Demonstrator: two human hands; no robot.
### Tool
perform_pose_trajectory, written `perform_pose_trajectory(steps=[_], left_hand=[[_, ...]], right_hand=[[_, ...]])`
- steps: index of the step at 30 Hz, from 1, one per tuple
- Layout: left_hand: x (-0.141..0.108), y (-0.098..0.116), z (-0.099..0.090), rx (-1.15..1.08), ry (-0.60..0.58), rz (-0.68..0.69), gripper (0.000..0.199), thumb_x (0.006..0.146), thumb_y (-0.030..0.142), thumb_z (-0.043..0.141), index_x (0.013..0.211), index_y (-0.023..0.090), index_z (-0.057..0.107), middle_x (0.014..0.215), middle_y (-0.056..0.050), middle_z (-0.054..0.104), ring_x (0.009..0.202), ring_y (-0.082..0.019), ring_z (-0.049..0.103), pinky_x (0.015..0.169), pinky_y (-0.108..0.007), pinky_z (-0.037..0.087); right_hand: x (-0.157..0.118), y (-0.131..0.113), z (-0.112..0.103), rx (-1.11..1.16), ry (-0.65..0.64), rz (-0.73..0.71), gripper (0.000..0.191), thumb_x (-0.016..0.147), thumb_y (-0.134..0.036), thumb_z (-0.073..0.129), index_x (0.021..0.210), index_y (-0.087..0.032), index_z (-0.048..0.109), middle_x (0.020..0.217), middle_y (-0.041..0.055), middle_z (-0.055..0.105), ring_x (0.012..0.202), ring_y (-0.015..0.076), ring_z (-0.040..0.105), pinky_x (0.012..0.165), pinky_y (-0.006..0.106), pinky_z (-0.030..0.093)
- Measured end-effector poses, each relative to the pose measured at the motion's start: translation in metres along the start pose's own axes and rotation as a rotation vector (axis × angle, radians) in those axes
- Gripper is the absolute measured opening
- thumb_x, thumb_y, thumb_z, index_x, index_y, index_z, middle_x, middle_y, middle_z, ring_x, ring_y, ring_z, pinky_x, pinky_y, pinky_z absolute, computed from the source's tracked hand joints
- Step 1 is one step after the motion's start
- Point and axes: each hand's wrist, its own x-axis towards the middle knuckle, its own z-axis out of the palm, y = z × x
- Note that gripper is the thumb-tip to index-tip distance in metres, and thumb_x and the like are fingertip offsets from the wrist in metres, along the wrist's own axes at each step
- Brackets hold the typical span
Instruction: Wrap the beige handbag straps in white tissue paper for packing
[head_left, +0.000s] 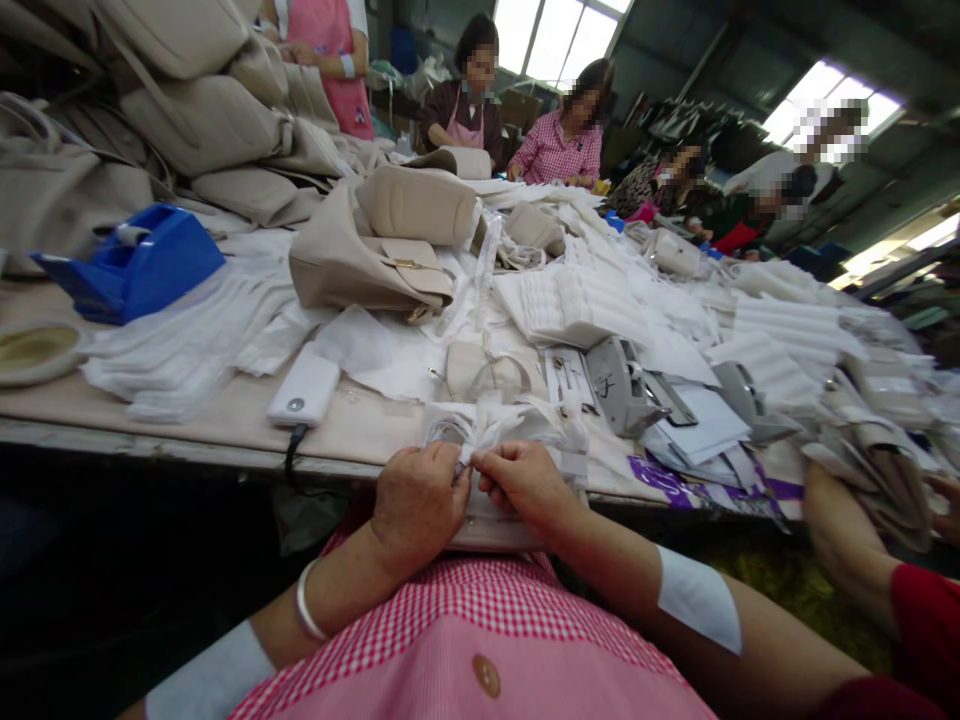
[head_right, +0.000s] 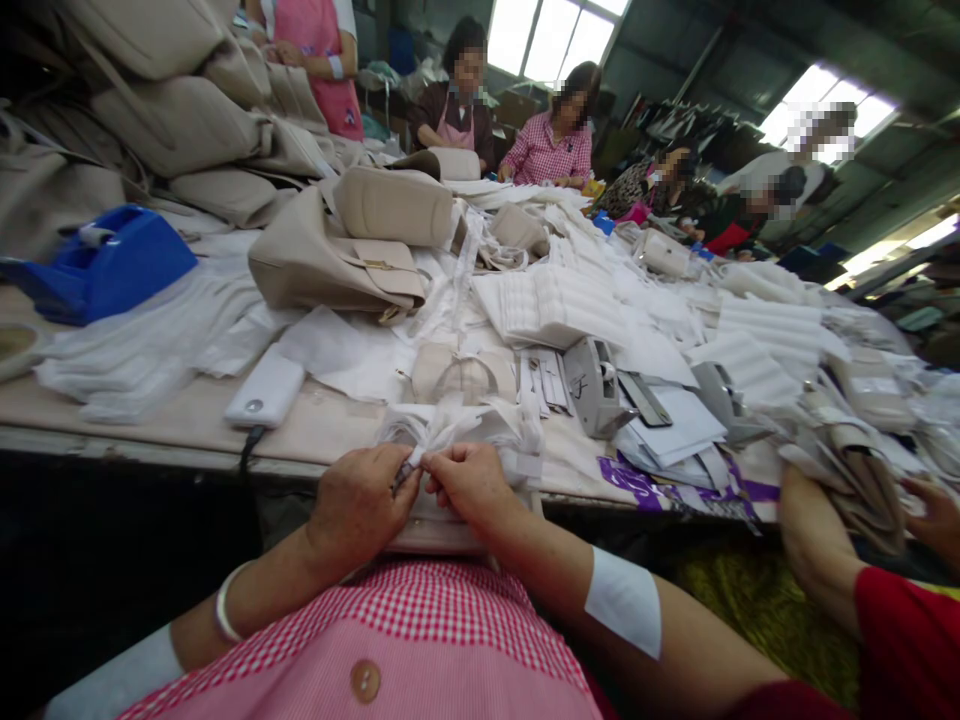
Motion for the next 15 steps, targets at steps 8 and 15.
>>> perform_pose_trajectory(steps=[8,15], left_hand=[[-0.0039,0.0032,0.0011,0.062,0.039,0.096,0.019,0.091,0.024,0.048,0.079,0.017,0.061,0.072,-0.008,0.064,0.068,-0.023,0.06,0.072,-0.038,0.041],[-0.004,0.002,0.0006,0.079,0.048,0.089,0.018,0.089,0.024,0.05,0.076,0.018,0.06,0.071,-0.007,0.063,0.068,-0.024,0.059,0.073,-0.039,0.042]], right_hand=[[0.0073,0.0001,0.0035,0.027,-0.035,0.137,0.033,0.075,-0.041,0.07,0.06,-0.017,0.052,0.041,-0.0055,0.048,0.031,0.0058,0.036,0.03,0.018,0.022],[0.003,-0.0057,-0.0032,-0.01,-0.16,0.187,0.036,0.077,-0.04,0.071,0.058,-0.016,0.054,0.04,-0.0047,0.048,0.032,0.0057,0.038,0.03,0.017,0.027]])
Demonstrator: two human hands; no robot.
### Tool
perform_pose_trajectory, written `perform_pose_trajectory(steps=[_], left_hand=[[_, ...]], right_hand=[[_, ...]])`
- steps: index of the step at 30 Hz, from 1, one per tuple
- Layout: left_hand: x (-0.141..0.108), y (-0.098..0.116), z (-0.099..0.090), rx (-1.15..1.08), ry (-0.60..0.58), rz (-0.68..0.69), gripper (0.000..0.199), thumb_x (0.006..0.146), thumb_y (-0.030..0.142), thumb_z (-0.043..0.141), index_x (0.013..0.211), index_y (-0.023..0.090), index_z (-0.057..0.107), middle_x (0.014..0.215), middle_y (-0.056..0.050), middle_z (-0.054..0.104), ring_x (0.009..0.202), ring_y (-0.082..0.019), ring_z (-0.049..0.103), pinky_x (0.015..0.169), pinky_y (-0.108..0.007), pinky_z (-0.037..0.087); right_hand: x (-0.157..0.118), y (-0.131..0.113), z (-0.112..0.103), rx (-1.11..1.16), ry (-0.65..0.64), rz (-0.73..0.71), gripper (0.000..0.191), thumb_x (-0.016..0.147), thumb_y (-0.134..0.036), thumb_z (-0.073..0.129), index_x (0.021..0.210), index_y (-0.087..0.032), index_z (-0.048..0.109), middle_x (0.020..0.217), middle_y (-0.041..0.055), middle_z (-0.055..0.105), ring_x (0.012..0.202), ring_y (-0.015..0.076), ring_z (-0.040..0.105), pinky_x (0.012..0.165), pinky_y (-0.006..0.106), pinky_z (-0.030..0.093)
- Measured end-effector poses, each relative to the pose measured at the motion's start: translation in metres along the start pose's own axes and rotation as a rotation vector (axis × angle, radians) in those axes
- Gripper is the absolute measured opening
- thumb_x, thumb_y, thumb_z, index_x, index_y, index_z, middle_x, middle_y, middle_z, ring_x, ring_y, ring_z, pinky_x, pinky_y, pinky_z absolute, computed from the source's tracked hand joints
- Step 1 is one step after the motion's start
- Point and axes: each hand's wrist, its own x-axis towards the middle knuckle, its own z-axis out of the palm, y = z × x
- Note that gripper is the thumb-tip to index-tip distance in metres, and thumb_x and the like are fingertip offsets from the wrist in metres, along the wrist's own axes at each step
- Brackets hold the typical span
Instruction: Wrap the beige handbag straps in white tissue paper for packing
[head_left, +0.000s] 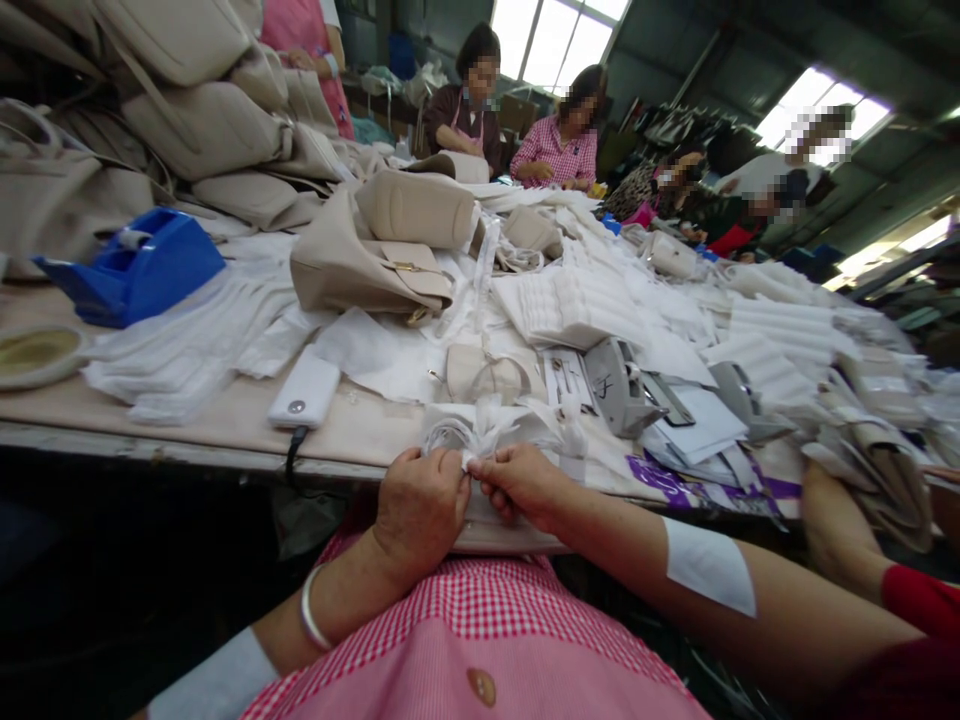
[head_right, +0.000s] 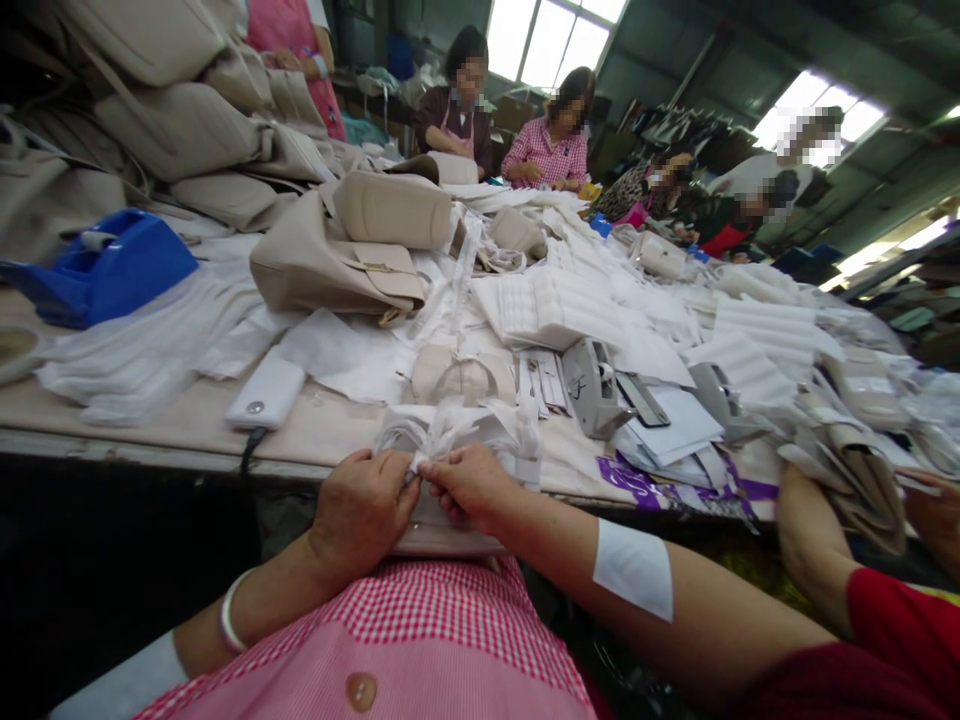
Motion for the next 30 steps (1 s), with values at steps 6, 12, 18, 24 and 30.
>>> perform_pose_trajectory(steps=[6,12,18,24,30], left_hand=[[0.0,-0.002,-0.001,-0.058,-0.005,-0.05,0.015,0.088,0.026,0.052,0.081,0.017,0.062,0.075,-0.008,0.066,0.072,-0.025,0.061,0.071,-0.038,0.043],[-0.001,-0.012,0.004,-0.4,0.036,-0.167,0.021,0.088,0.029,0.055,0.099,0.015,0.066,0.09,-0.009,0.071,0.084,-0.023,0.065,0.078,-0.033,0.048],[0.008,-0.022,0.0,-0.967,-0.16,-0.317,0.026,0.087,0.034,0.06,0.104,0.018,0.069,0.094,-0.003,0.073,0.084,-0.019,0.066,0.076,-0.027,0.049],[0.014,-0.036,-0.001,-1.395,-0.37,-0.415,0.029,0.086,0.036,0.061,0.106,0.017,0.07,0.092,-0.004,0.072,0.087,-0.019,0.063,0.078,-0.026,0.047],[0.017,-0.035,-0.002,-1.448,-0.446,-0.473,0.035,0.079,0.042,0.066,0.101,0.015,0.066,0.086,-0.004,0.068,0.075,-0.017,0.059,0.066,-0.026,0.046]], right_hand=[[-0.001,0.007,-0.003,0.149,-0.047,0.002,0.029,0.07,-0.034,0.077,0.063,-0.014,0.057,0.048,-0.005,0.051,0.037,0.0049,0.039,0.034,0.017,0.031],[0.005,0.017,0.003,0.39,-0.088,-0.159,0.036,0.06,-0.037,0.083,0.068,-0.014,0.057,0.054,-0.0045,0.054,0.04,0.0048,0.042,0.039,0.019,0.032],[0.004,0.009,-0.001,0.161,-0.039,-0.381,0.03,0.069,-0.039,0.076,0.075,-0.014,0.062,0.057,-0.003,0.058,0.042,0.0058,0.042,0.041,0.021,0.028],[0.011,0.01,-0.004,0.073,-0.062,-0.529,0.015,0.074,-0.029,0.071,0.074,-0.017,0.063,0.059,-0.0035,0.059,0.051,0.0084,0.047,0.049,0.022,0.036],[0.002,0.011,-0.003,-0.225,-0.003,-0.698,0.008,0.081,-0.013,0.055,0.079,-0.018,0.062,0.07,-0.0014,0.063,0.064,0.0119,0.056,0.062,0.024,0.045]])
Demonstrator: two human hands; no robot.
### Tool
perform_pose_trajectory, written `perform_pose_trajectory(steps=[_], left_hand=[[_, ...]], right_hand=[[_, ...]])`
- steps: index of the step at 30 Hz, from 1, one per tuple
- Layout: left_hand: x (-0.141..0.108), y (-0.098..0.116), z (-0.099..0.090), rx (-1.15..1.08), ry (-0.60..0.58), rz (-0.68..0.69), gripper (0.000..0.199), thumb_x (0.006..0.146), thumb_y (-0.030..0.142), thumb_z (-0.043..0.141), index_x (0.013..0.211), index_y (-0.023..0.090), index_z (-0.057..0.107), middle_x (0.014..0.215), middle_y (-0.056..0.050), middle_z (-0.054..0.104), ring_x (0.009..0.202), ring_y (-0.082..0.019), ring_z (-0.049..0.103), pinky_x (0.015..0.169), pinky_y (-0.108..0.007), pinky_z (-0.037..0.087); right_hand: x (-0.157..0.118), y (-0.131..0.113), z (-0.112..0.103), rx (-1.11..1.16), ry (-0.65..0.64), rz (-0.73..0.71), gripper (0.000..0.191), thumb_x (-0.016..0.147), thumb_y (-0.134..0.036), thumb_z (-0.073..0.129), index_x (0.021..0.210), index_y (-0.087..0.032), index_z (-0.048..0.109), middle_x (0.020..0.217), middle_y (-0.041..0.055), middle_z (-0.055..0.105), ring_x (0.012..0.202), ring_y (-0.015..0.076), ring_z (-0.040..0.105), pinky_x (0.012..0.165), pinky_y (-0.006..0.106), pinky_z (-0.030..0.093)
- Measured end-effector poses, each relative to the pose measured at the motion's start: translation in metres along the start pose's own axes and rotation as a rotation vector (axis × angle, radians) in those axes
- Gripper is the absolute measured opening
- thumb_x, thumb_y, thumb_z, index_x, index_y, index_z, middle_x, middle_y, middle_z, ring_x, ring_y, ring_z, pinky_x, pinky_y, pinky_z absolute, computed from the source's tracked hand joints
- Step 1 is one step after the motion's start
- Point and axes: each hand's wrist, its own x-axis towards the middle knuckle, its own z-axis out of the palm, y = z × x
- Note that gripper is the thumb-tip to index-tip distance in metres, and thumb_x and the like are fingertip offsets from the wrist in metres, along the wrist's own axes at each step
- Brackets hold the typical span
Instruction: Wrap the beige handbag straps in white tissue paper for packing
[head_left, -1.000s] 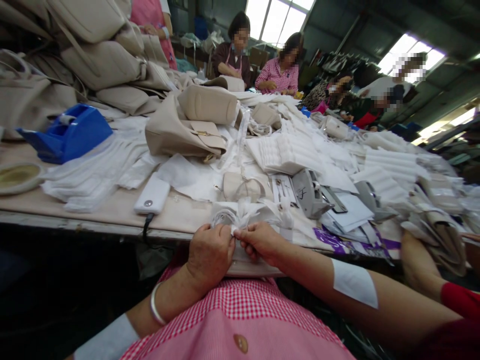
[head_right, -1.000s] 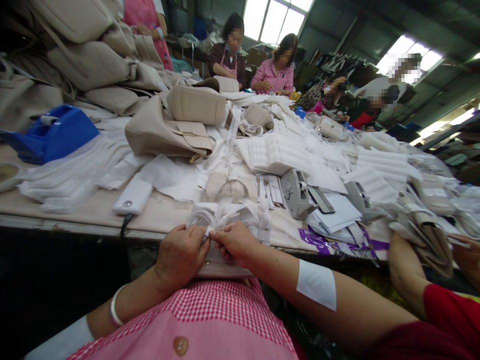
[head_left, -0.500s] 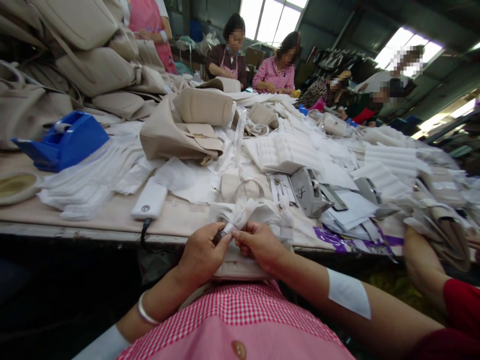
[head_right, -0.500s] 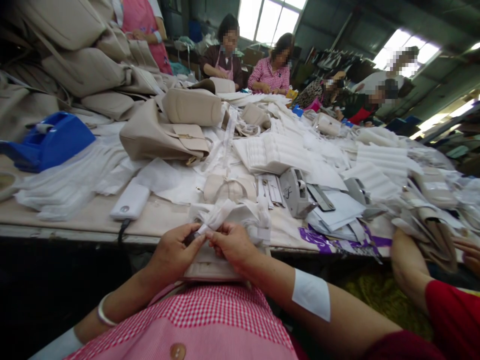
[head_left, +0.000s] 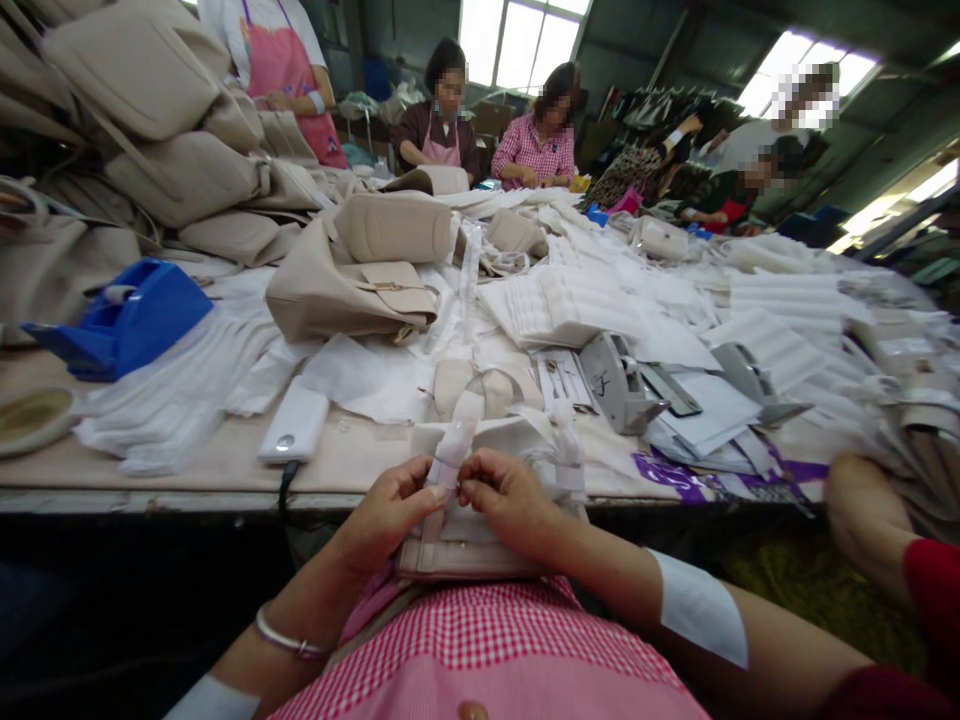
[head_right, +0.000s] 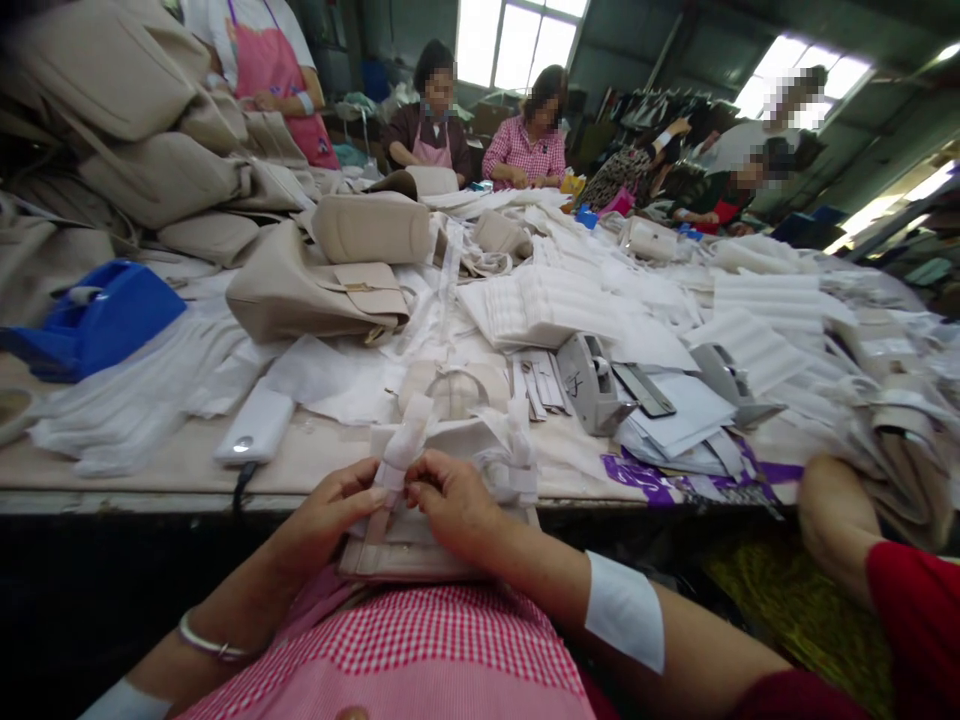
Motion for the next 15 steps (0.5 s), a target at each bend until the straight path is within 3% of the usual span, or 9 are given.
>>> perform_pose_trajectory(steps=[3,6,8,10,13,15], left_hand=[[0.004,0.0,0.009,0.279,0.181,-0.039,0.04,0.074,0.05,0.069,0.094,0.016,0.067,0.076,-0.002,0.064,0.07,-0.018,0.057,0.061,-0.027,0.044],[0.006,-0.003,0.016,0.598,0.333,-0.022,0.037,0.072,0.051,0.071,0.086,0.017,0.069,0.073,-0.001,0.061,0.068,-0.019,0.057,0.062,-0.029,0.045],[0.007,-0.006,0.017,0.735,0.401,0.049,0.036,0.072,0.051,0.07,0.088,0.019,0.07,0.084,-0.003,0.061,0.075,-0.021,0.059,0.068,-0.031,0.048],[0.007,-0.008,0.017,0.845,0.454,0.141,0.037,0.072,0.05,0.07,0.094,0.02,0.071,0.099,-0.006,0.057,0.082,-0.021,0.06,0.076,-0.034,0.051],[0.007,-0.005,0.016,1.003,0.511,0.303,0.033,0.07,0.048,0.071,0.089,0.02,0.072,0.115,-0.011,0.051,0.097,-0.027,0.058,0.089,-0.041,0.049],[0.007,0.002,0.016,1.032,0.485,0.358,0.03,0.071,0.046,0.07,0.082,0.018,0.072,0.112,-0.013,0.055,0.103,-0.03,0.057,0.095,-0.045,0.045]], right_hand=[[-0.01,-0.014,-0.018,-0.381,0.11,-0.251,0.016,0.085,-0.014,0.054,0.095,-0.019,0.065,0.087,0.0046,0.068,0.082,0.0176,0.062,0.076,0.031,0.049],[-0.019,-0.016,-0.049,-0.638,0.425,-0.413,0.029,0.084,-0.022,0.06,0.112,-0.017,0.062,0.114,0.0127,0.063,0.111,0.0255,0.056,0.099,0.043,0.043],[-0.021,-0.009,-0.07,-0.685,0.59,-0.314,0.05,0.078,-0.031,0.068,0.124,-0.015,0.056,0.129,0.0171,0.055,0.123,0.0306,0.048,0.105,0.049,0.038],[-0.022,0.002,-0.084,-0.619,0.622,-0.072,0.071,0.072,-0.039,0.073,0.133,-0.013,0.048,0.131,0.0195,0.053,0.121,0.0335,0.05,0.101,0.051,0.041],[-0.021,0.013,-0.092,-0.389,0.508,0.265,0.077,0.066,-0.041,0.076,0.132,-0.014,0.049,0.118,0.0155,0.063,0.107,0.032,0.06,0.093,0.047,0.047],[-0.019,0.016,-0.092,-0.136,0.419,0.34,0.064,0.066,-0.037,0.075,0.123,-0.016,0.056,0.108,0.011,0.068,0.098,0.0284,0.064,0.086,0.041,0.05]])
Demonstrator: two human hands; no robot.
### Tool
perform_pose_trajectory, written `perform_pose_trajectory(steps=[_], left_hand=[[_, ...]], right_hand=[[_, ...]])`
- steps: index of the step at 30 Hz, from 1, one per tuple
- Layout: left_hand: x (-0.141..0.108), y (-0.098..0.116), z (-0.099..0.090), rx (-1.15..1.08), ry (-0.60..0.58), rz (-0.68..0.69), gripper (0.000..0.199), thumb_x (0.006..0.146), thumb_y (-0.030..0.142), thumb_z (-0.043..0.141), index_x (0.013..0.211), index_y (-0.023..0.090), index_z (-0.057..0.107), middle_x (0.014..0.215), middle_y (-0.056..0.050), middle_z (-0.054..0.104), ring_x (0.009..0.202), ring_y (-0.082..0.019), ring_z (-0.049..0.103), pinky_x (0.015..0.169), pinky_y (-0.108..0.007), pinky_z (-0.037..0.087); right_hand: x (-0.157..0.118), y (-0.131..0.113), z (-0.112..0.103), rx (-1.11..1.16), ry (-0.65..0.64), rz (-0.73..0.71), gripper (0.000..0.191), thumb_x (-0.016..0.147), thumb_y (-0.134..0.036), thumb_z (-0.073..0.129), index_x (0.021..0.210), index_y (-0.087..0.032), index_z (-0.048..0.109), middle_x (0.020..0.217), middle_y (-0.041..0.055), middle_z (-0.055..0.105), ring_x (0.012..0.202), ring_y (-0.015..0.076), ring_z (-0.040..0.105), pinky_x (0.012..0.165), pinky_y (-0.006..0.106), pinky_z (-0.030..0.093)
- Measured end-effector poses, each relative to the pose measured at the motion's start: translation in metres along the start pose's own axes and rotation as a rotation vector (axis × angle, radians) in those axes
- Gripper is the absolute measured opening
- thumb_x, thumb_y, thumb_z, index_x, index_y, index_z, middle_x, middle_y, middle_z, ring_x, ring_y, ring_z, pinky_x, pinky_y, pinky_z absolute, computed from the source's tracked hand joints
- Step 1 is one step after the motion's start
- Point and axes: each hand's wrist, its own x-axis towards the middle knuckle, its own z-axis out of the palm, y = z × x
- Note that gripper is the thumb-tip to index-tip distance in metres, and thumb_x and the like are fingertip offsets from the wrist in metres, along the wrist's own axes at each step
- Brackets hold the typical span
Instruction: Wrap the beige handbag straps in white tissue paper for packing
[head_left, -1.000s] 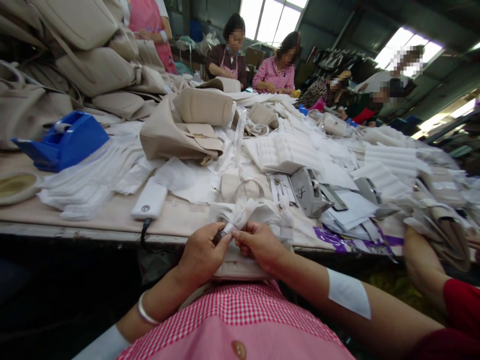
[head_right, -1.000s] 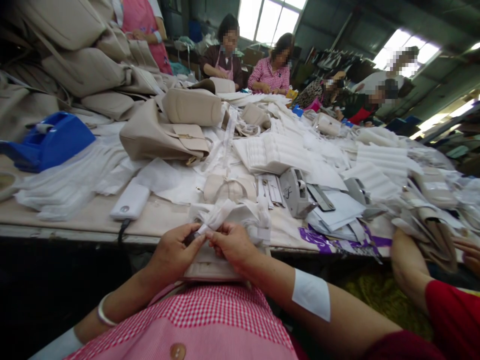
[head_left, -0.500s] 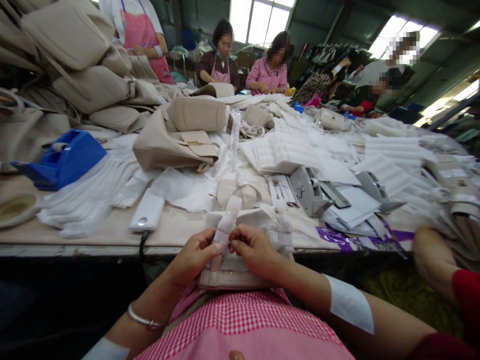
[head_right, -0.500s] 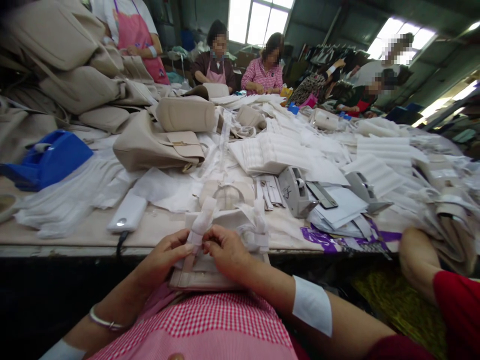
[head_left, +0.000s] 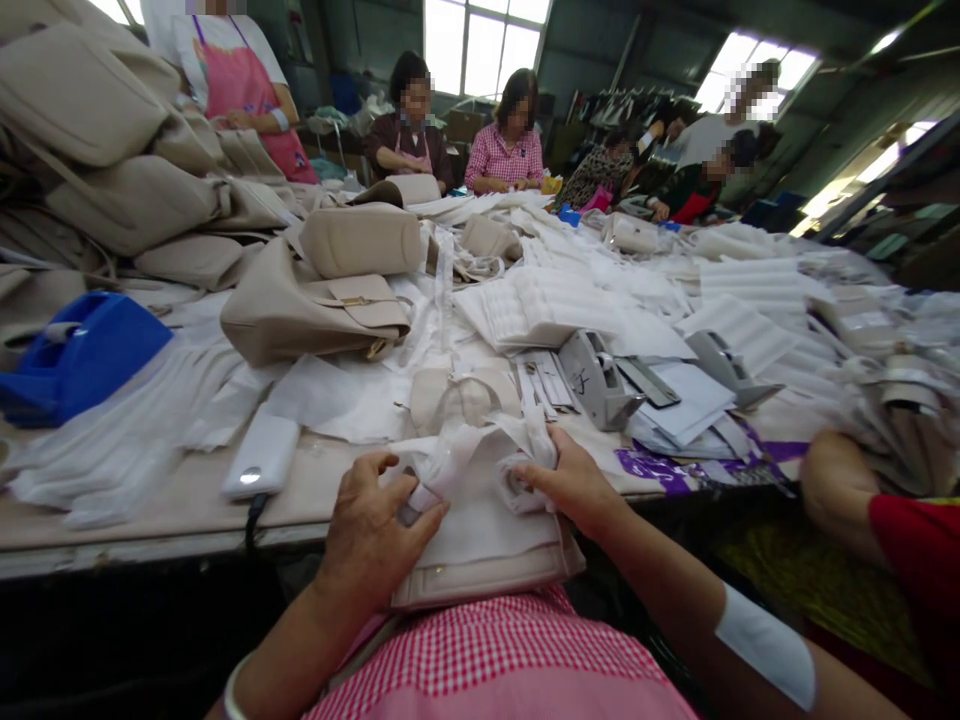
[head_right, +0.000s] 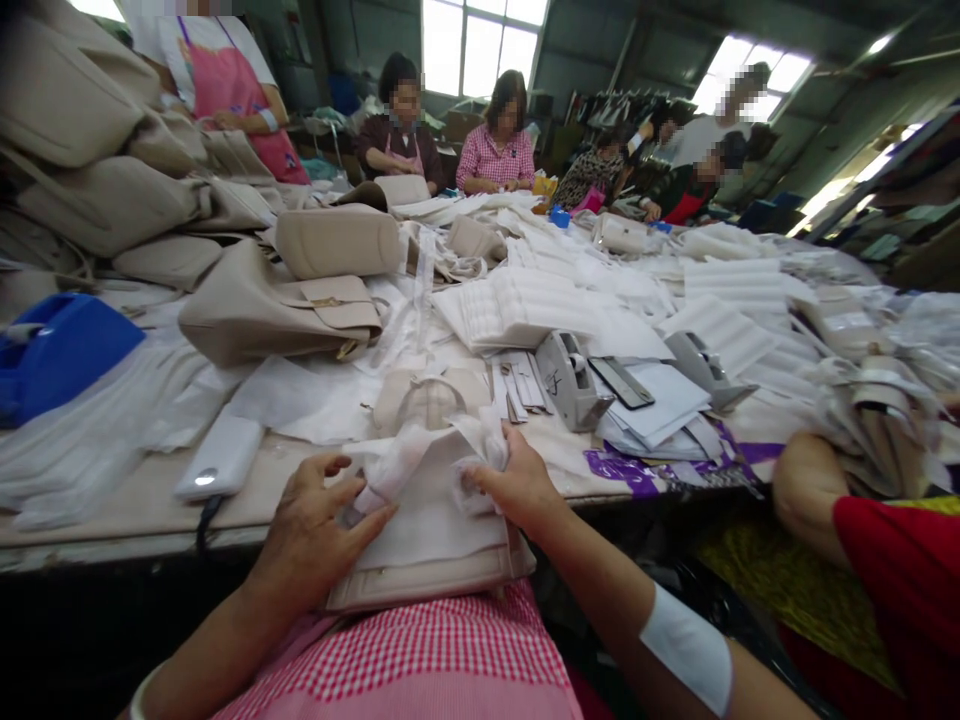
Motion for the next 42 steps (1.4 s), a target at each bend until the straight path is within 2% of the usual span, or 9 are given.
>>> perform_pose_trajectory(steps=[6,10,14,17,22,26,34,38,42], left_hand=[[0.014,-0.006,-0.01,-0.585,-0.367,-0.389,0.05,0.084,0.053,0.052,0.117,0.016,0.062,0.085,-0.007,0.071,0.079,-0.025,0.066,0.07,-0.036,0.054],[0.017,-0.032,-0.006,-0.39,-0.225,-0.349,0.049,0.085,0.056,0.049,0.11,0.017,0.066,0.094,-0.009,0.072,0.09,-0.026,0.067,0.081,-0.037,0.053],[0.022,-0.053,0.004,-0.249,0.026,-0.344,0.057,0.08,0.054,0.055,0.119,0.013,0.06,0.114,-0.015,0.066,0.102,-0.027,0.064,0.086,-0.038,0.053],[0.03,-0.056,0.013,-0.306,0.004,-0.373,0.063,0.076,0.051,0.06,0.125,0.012,0.055,0.11,-0.013,0.067,0.096,-0.025,0.066,0.084,-0.037,0.053],[0.049,-0.048,0.022,-0.228,-0.004,-0.311,0.037,0.082,0.05,0.054,0.095,0.019,0.067,0.082,-0.002,0.068,0.079,-0.02,0.062,0.075,-0.028,0.047],[0.061,-0.044,0.029,-0.209,-0.011,-0.323,0.038,0.084,0.051,0.05,0.064,0.019,0.056,0.055,0.005,0.048,0.058,-0.013,0.046,0.056,-0.023,0.037],[0.077,-0.047,0.046,-0.121,-0.027,-0.327,0.043,0.081,0.051,0.049,0.052,0.02,0.043,0.052,0.005,0.037,0.056,-0.012,0.039,0.053,-0.025,0.027],[0.084,-0.052,0.049,-0.08,-0.047,-0.331,0.035,0.077,0.045,0.055,0.053,0.019,0.051,0.06,-0.001,0.053,0.064,-0.016,0.049,0.059,-0.027,0.033],[0.074,-0.057,0.038,-0.12,-0.085,-0.36,0.034,0.078,0.044,0.055,0.091,0.015,0.065,0.086,-0.009,0.07,0.08,-0.021,0.063,0.07,-0.029,0.045]], right_hand=[[0.009,0.009,-0.002,0.581,-0.403,0.071,0.038,0.072,-0.042,0.071,0.098,-0.015,0.063,0.084,0.0057,0.068,0.072,0.0186,0.062,0.066,0.029,0.051],[0.027,0.029,-0.012,0.198,-0.225,-0.103,0.046,0.081,-0.06,0.056,0.069,-0.016,0.063,0.065,0.0023,0.06,0.067,0.0182,0.056,0.061,0.029,0.046],[0.053,0.054,-0.011,0.187,0.036,-0.129,0.042,0.081,-0.055,0.055,0.092,-0.016,0.069,0.086,0.0078,0.068,0.076,0.0189,0.06,0.067,0.03,0.048],[0.068,0.064,0.001,0.192,0.034,-0.164,0.048,0.068,-0.041,0.068,0.109,-0.017,0.066,0.096,0.0077,0.069,0.076,0.0181,0.061,0.069,0.03,0.05],[0.073,0.063,0.022,0.124,0.1,-0.141,0.036,0.066,-0.043,0.067,0.089,-0.016,0.072,0.079,0.0046,0.069,0.079,0.0226,0.061,0.073,0.033,0.05],[0.068,0.062,0.026,0.113,0.182,-0.14,0.034,0.065,-0.047,0.066,0.08,-0.018,0.072,0.092,0.0054,0.069,0.093,0.025,0.06,0.086,0.035,0.048],[0.063,0.062,0.026,0.155,0.237,-0.006,0.05,0.066,-0.056,0.061,0.094,-0.016,0.073,0.091,0.0081,0.072,0.092,0.0274,0.064,0.084,0.038,0.05],[0.064,0.057,0.027,0.157,0.212,0.047,0.053,0.065,-0.055,0.064,0.094,-0.012,0.072,0.082,0.0086,0.073,0.083,0.0278,0.066,0.075,0.036,0.052],[0.056,0.059,0.021,0.12,0.175,0.063,0.049,0.059,-0.046,0.072,0.096,-0.013,0.07,0.084,0.008,0.074,0.079,0.027,0.066,0.073,0.036,0.052]])
